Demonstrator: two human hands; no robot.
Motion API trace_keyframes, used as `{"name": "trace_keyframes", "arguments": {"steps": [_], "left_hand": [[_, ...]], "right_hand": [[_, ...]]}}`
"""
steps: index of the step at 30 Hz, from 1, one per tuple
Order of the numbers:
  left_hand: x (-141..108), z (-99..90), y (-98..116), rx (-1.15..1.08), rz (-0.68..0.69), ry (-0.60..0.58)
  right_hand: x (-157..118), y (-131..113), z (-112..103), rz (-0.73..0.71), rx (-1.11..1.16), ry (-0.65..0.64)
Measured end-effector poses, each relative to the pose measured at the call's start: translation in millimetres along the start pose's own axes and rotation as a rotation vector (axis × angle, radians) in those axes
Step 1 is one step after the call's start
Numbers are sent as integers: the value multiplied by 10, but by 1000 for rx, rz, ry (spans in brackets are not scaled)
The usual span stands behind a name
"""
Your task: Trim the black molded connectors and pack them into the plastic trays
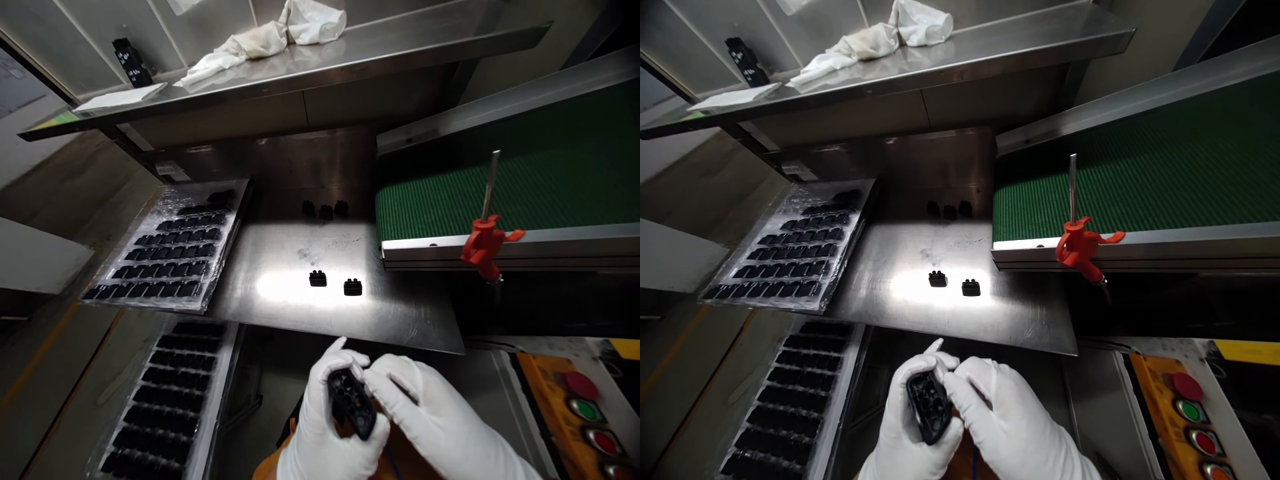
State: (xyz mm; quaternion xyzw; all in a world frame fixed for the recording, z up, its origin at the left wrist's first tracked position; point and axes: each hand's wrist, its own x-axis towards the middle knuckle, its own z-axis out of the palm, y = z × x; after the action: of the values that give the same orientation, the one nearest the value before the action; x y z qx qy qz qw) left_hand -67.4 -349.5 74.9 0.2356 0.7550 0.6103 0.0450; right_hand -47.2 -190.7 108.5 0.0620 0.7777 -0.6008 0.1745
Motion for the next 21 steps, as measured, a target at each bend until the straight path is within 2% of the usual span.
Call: {"name": "trace_keyframes", "arguments": {"steps": [9, 16, 21], "left_hand": [[6, 86, -3, 72, 47, 37], [-27, 158, -51, 89, -27, 39], [-56, 225, -83, 184, -80, 21]], "right_hand": [[11, 89, -39, -3, 100, -52], [30, 217, -74, 29, 133, -83], [56, 366, -94, 77, -48, -119]]}}
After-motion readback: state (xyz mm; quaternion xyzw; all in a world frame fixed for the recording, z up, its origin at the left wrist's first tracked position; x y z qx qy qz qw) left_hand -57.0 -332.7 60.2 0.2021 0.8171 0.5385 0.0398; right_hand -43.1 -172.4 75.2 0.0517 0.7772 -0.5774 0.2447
